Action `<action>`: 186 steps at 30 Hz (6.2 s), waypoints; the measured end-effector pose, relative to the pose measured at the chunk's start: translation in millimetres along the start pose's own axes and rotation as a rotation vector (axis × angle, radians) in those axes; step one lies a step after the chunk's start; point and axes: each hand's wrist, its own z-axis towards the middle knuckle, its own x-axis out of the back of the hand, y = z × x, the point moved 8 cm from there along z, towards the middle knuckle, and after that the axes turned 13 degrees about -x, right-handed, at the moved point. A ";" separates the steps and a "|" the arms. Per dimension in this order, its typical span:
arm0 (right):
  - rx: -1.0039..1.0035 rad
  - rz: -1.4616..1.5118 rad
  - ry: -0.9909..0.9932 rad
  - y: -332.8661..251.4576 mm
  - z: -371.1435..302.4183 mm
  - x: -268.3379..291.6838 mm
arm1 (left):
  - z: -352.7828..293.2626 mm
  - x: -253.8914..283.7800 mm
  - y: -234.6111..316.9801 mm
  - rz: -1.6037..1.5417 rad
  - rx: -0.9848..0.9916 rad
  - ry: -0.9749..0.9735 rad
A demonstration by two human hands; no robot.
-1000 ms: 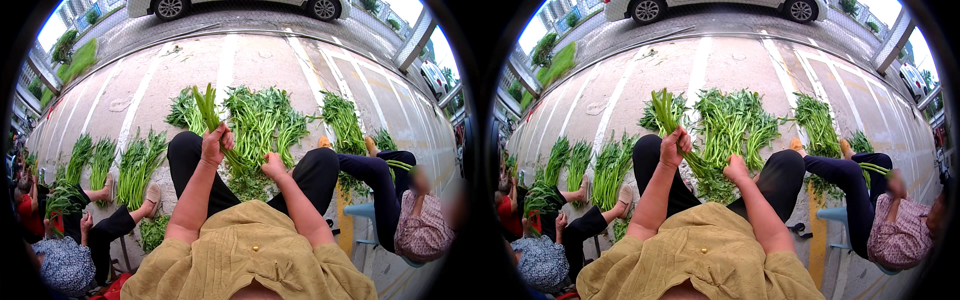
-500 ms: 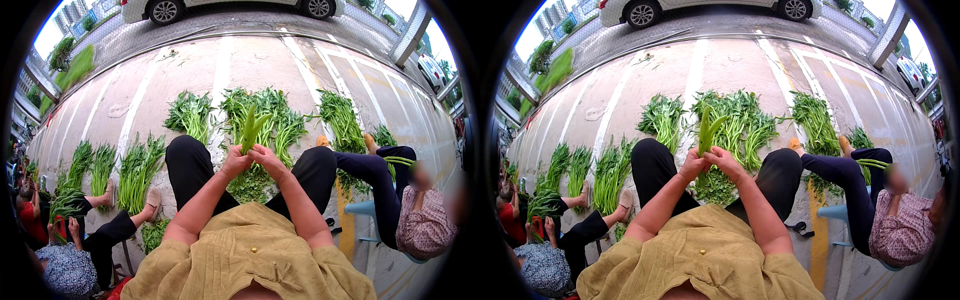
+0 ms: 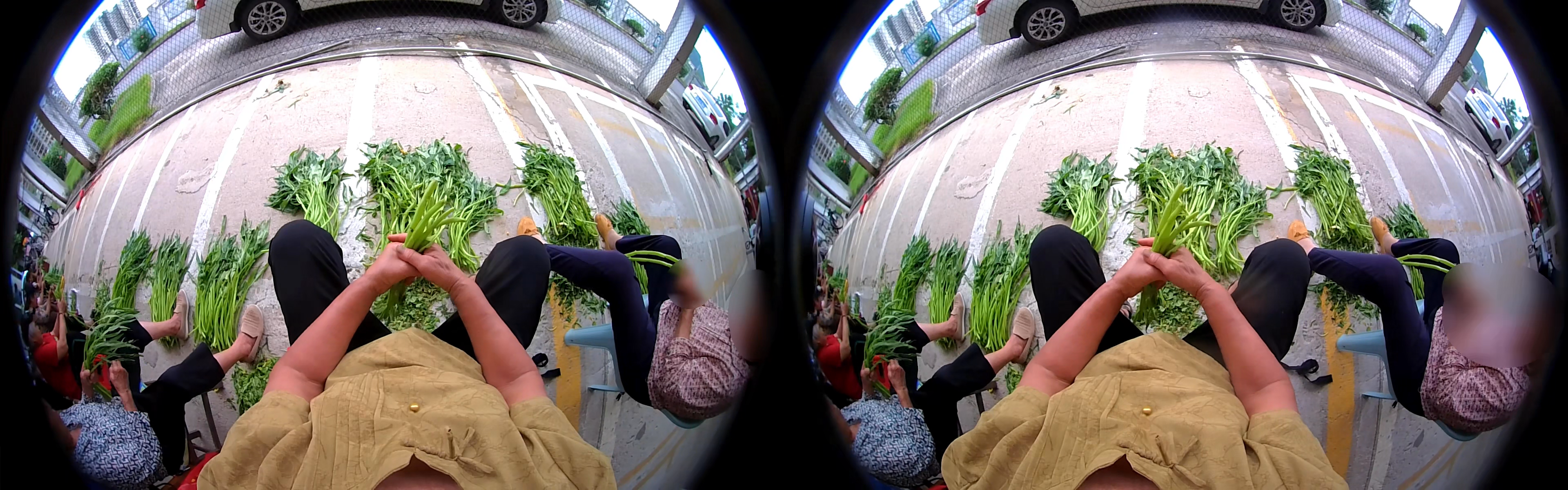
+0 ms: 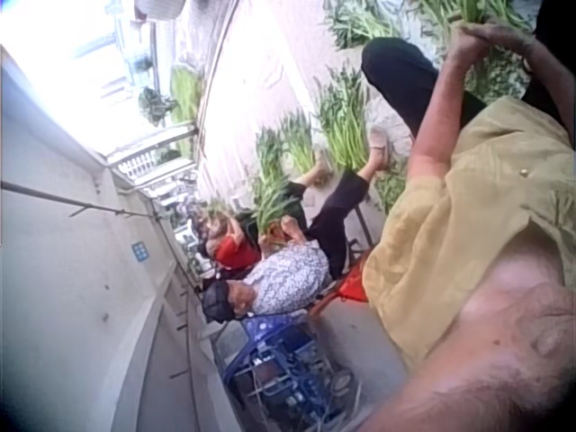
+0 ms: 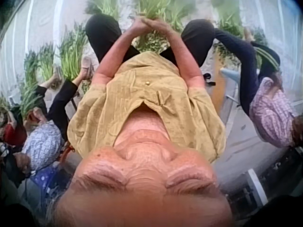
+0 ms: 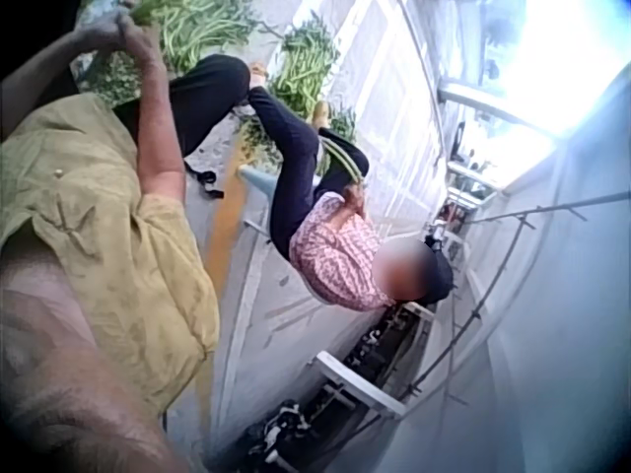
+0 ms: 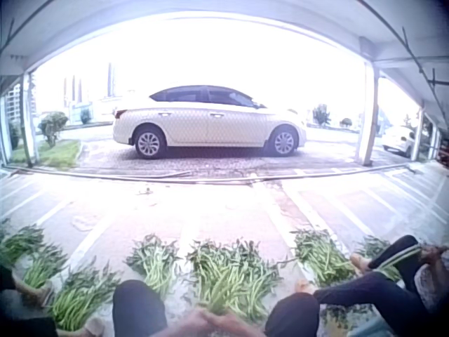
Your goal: The person sorts green leafy vegetables by hand, picking individual leaves or stems from piles on the ground and gathering a bunch in their hands.
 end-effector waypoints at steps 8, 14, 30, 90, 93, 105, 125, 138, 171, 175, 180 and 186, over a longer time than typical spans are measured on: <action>0.038 0.646 0.113 4.7 1.5 58.5 | -0.6 27.8 13.5 -0.129 -0.097 0.103; 0.091 1.015 -0.007 -2.4 -8.1 88.0 | -3.4 42.4 10.2 -0.181 -0.121 0.202; 0.063 1.204 0.103 8.0 6.1 141.4 | -1.3 44.4 26.7 0.039 -0.341 0.403; 0.020 1.303 0.386 49.4 33.2 139.2 | 6.8 34.2 -24.2 0.421 -0.263 0.501; 0.012 1.315 0.369 49.7 35.7 134.2 | 5.8 33.2 -47.3 0.138 -0.094 0.533; 0.030 1.146 0.428 47.4 32.6 142.5 | -2.1 35.2 -48.4 -0.104 -0.022 0.493; 0.113 1.083 0.429 40.1 25.0 148.0 | -6.8 7.4 -35.4 0.916 -0.202 0.014; 0.076 1.040 0.345 31.5 31.6 112.8 | -0.7 26.5 -27.9 0.883 -0.226 0.374; 0.117 1.073 0.422 40.1 26.2 145.3 | -7.7 17.1 -46.3 0.836 -0.103 0.040; 0.098 1.035 0.387 38.5 29.6 130.3 | -8.4 31.9 -36.9 0.725 -0.104 0.308; 0.107 0.996 0.383 31.3 27.6 114.0 | -7.6 30.2 -14.4 0.800 -0.161 0.419; 0.107 0.985 0.349 28.9 29.9 104.2 | -3.7 33.9 -23.6 0.845 -0.222 0.457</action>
